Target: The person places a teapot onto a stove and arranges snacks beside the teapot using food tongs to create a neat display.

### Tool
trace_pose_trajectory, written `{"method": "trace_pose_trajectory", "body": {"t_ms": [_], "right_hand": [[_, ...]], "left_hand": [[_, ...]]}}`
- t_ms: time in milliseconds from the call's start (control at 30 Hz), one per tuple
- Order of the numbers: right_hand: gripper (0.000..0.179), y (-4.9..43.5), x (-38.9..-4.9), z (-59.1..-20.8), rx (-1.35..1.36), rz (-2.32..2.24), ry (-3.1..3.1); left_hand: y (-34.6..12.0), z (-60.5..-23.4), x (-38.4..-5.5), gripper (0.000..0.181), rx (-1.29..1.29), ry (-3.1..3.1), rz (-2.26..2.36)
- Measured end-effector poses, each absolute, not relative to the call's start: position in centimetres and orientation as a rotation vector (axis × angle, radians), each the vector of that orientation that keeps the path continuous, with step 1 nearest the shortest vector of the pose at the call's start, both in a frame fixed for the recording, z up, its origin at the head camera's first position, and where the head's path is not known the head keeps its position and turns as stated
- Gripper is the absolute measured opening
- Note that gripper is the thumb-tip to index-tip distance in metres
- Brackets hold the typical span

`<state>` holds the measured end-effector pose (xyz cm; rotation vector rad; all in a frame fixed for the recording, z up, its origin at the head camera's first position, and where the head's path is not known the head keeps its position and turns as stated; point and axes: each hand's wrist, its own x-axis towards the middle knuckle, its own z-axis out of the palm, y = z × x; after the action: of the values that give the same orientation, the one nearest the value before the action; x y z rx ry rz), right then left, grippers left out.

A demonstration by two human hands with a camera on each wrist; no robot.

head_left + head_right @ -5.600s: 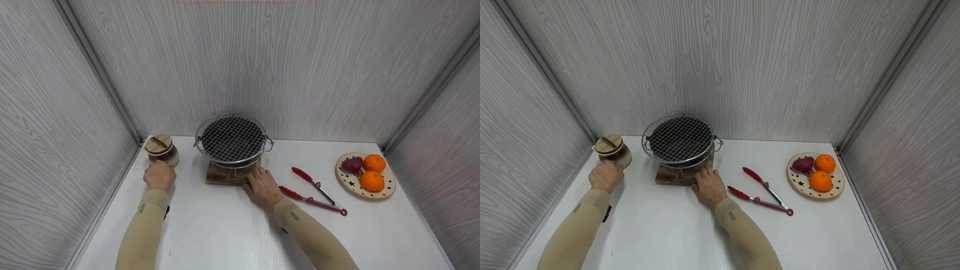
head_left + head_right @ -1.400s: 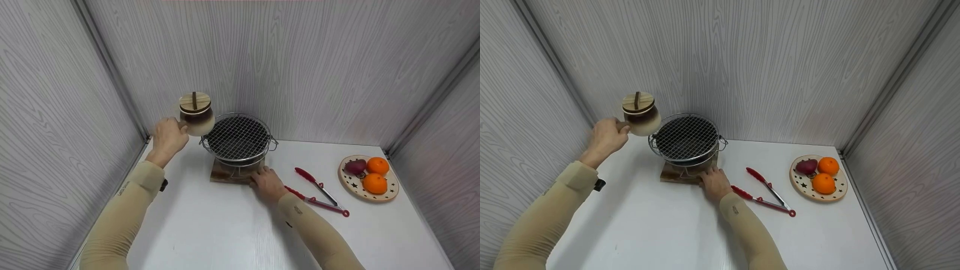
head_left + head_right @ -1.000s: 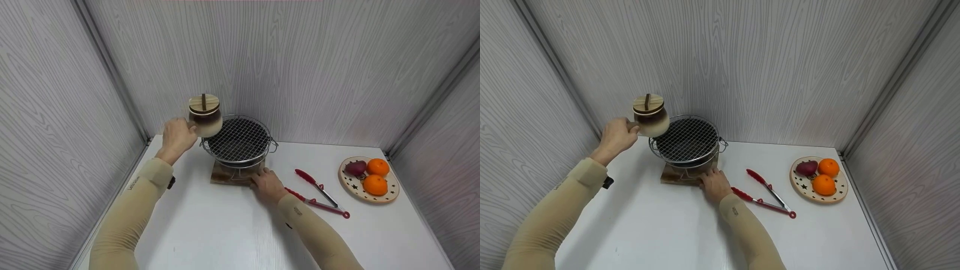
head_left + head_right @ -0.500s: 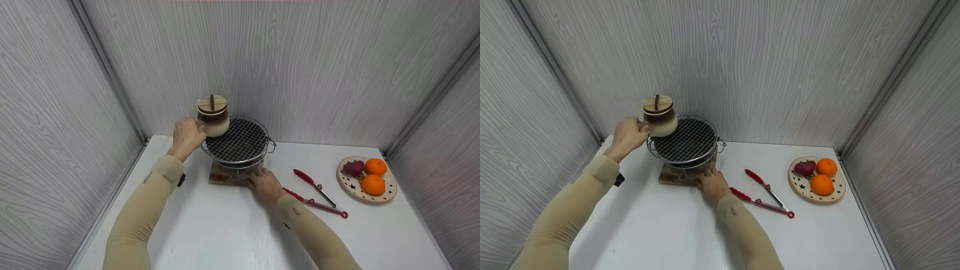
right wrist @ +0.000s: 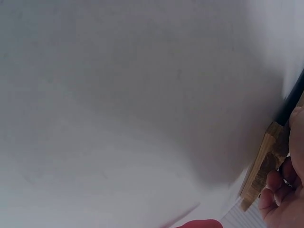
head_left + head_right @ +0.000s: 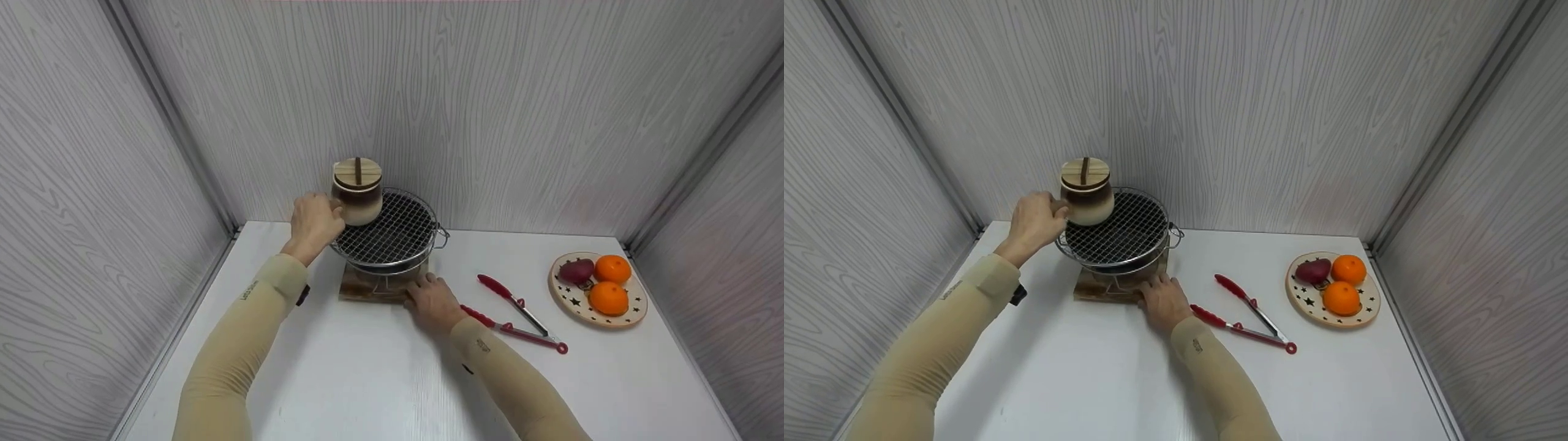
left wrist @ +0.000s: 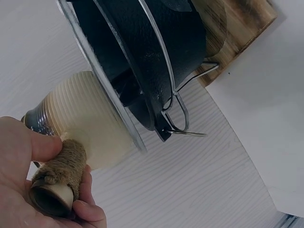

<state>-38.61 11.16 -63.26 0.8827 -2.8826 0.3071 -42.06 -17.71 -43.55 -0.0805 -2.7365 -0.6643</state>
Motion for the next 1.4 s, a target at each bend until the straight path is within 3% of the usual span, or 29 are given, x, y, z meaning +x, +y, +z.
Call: {"method": "trace_pose_trajectory", "body": {"t_ms": [1033, 1400], "right_hand": [[0.037, 11.2, -38.5, -63.1, 0.822, 0.301, -2.923], [0.034, 11.1, -38.5, -63.0, 0.813, 0.296, -2.954]], "left_hand": [[-16.8, -43.9, -42.3, 0.039, -0.064, -2.745, -0.660], [-17.7, -45.7, -41.4, 0.046, -0.069, -2.617, -0.759]]}}
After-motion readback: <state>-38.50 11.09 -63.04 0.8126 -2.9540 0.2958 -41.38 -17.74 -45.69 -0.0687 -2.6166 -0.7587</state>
